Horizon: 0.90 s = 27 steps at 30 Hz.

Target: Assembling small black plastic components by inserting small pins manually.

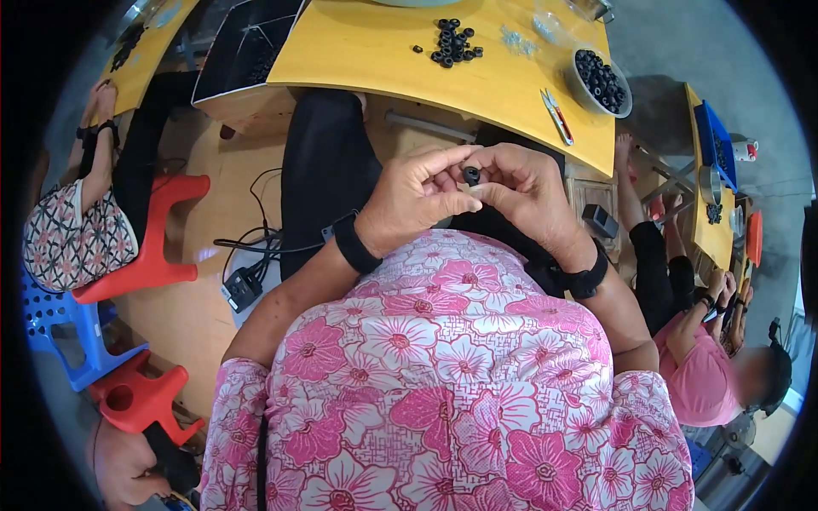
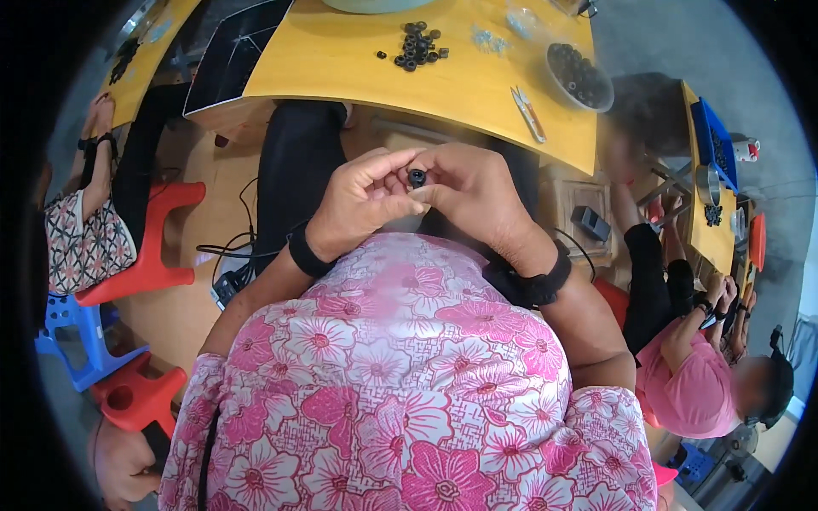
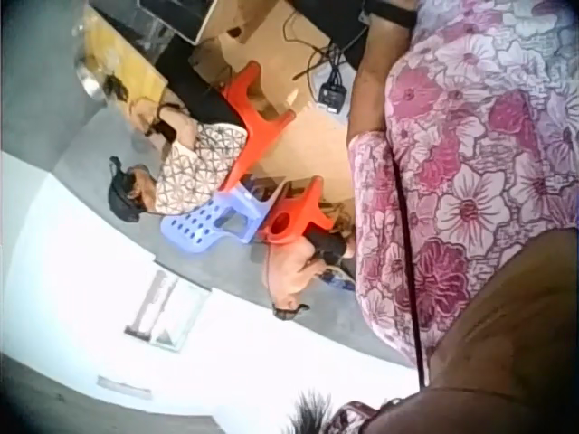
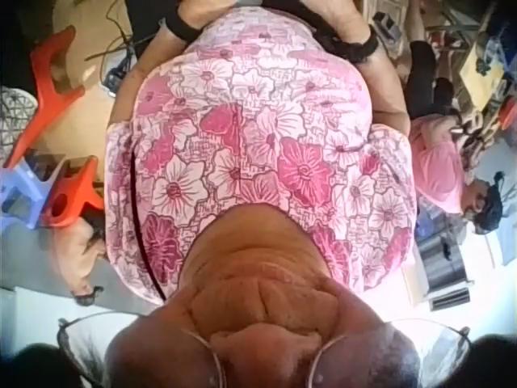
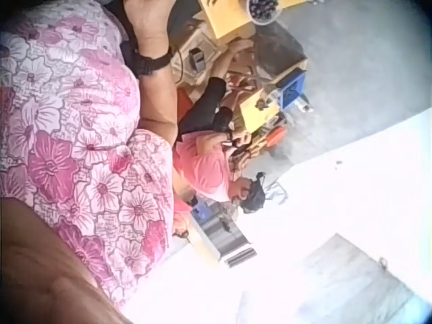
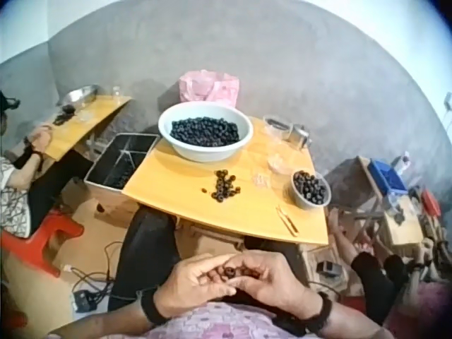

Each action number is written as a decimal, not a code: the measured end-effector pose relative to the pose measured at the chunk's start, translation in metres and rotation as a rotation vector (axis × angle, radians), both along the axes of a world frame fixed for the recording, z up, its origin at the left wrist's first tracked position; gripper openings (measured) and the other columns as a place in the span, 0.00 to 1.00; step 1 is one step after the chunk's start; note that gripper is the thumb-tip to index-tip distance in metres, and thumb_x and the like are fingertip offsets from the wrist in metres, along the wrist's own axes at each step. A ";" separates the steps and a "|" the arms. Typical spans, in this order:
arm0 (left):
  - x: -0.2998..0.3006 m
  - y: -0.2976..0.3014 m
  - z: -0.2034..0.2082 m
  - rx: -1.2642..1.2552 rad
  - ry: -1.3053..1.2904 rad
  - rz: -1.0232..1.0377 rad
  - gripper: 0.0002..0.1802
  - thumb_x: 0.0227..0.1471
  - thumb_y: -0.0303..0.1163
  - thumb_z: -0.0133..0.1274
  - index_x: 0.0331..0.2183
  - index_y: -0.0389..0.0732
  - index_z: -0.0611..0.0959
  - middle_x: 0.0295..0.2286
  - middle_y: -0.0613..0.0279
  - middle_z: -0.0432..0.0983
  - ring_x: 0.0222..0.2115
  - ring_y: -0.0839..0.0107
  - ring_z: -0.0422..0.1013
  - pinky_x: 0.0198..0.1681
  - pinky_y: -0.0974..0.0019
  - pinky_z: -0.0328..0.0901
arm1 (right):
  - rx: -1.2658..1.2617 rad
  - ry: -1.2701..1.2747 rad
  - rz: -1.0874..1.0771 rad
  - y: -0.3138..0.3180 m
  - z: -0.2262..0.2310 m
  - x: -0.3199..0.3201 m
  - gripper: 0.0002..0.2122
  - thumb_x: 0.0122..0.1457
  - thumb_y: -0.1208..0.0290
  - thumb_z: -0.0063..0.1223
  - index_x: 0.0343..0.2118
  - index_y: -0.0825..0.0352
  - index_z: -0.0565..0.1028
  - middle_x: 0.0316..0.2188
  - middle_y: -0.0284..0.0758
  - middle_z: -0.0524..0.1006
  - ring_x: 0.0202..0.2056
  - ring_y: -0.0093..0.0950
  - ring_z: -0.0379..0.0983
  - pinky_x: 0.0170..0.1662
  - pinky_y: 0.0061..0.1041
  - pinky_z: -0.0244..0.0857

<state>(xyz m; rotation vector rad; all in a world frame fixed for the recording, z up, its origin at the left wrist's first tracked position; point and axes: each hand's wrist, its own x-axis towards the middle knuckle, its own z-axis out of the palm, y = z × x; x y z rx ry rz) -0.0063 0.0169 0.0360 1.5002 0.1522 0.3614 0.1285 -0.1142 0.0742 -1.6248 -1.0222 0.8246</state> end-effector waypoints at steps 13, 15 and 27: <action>0.009 0.000 -0.003 -0.308 -0.050 0.005 0.24 0.46 0.22 0.60 0.48 0.34 0.76 0.31 0.69 0.69 0.28 0.84 0.65 0.32 0.79 0.62 | -0.082 0.281 0.024 0.001 -0.002 0.018 0.09 0.49 0.79 0.59 0.35 0.72 0.76 0.28 0.32 0.76 0.28 0.21 0.72 0.33 0.20 0.67; 0.010 0.006 0.001 -0.052 -0.044 0.037 0.18 0.46 0.19 0.58 0.42 0.35 0.80 0.30 0.67 0.70 0.29 0.81 0.67 0.32 0.77 0.63 | -0.120 0.579 0.002 0.001 -0.003 0.021 0.10 0.52 0.75 0.58 0.35 0.75 0.75 0.28 0.33 0.76 0.27 0.23 0.73 0.34 0.20 0.69; 0.013 0.025 0.004 0.284 -0.030 0.011 0.08 0.43 0.20 0.59 0.32 0.34 0.82 0.26 0.63 0.71 0.27 0.77 0.69 0.29 0.75 0.63 | -0.205 1.040 0.116 0.007 -0.020 0.034 0.14 0.52 0.69 0.61 0.34 0.76 0.74 0.27 0.36 0.76 0.29 0.27 0.76 0.38 0.27 0.75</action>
